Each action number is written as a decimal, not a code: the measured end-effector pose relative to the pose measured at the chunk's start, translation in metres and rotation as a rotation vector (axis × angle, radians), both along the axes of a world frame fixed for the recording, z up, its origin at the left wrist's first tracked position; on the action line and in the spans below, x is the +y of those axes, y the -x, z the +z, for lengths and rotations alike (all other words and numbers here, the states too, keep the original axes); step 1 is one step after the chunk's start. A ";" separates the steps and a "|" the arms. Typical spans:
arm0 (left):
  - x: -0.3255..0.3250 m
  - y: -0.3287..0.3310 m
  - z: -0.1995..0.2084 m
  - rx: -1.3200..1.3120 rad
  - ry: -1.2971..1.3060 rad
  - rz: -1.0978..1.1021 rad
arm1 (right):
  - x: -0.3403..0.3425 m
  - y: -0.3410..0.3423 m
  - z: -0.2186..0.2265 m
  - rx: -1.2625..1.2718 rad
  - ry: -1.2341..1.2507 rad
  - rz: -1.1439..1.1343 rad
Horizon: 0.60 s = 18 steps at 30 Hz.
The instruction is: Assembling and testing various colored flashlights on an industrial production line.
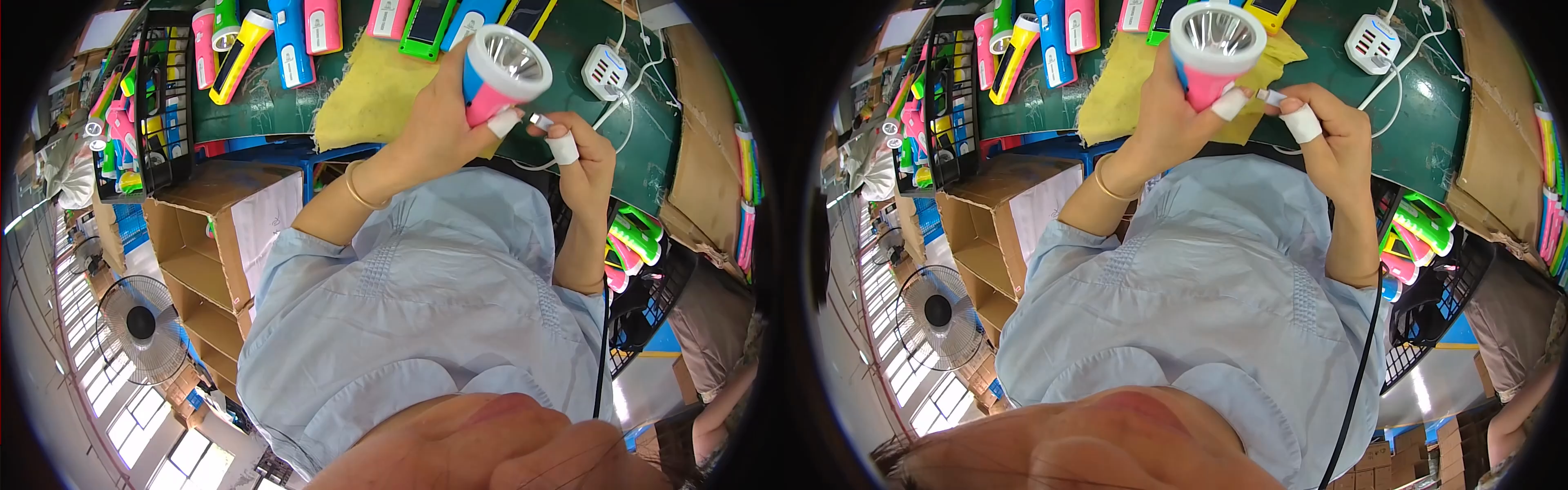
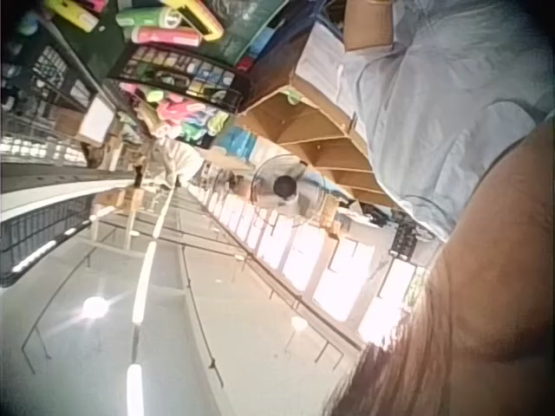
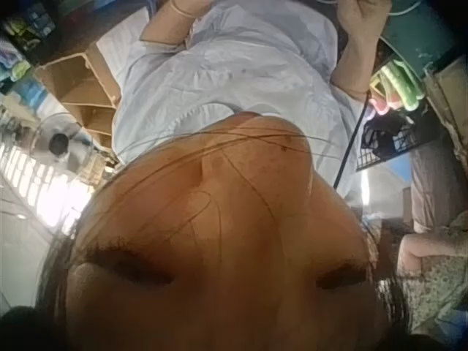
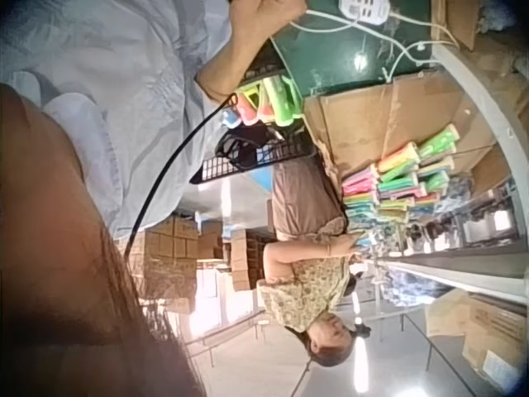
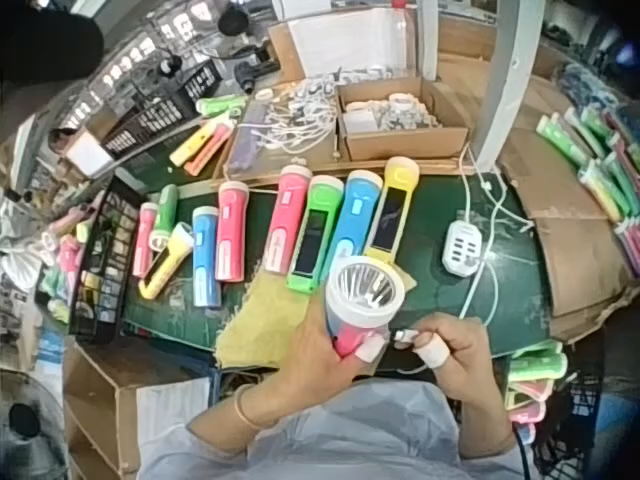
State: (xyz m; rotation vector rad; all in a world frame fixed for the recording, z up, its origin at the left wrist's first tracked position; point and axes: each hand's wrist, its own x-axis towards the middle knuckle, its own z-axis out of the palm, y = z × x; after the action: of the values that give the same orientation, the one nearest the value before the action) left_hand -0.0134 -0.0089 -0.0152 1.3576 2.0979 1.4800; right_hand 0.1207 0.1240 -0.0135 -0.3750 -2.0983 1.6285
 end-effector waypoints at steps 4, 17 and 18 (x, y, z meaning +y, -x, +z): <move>0.009 0.017 0.011 -0.277 -0.056 -0.224 | 0.001 0.009 0.010 0.055 0.054 0.045; 0.016 0.014 0.018 -0.386 0.111 0.024 | -0.005 0.033 0.034 -0.081 -0.294 -0.069; 0.017 0.013 0.019 -0.387 0.123 0.049 | -0.005 0.032 0.036 -0.084 -0.293 -0.069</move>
State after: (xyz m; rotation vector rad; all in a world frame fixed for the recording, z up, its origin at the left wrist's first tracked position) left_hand -0.0262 0.0079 0.0034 0.8962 1.9452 1.4659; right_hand 0.0884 0.1188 0.0224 -0.4178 -2.3165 1.2614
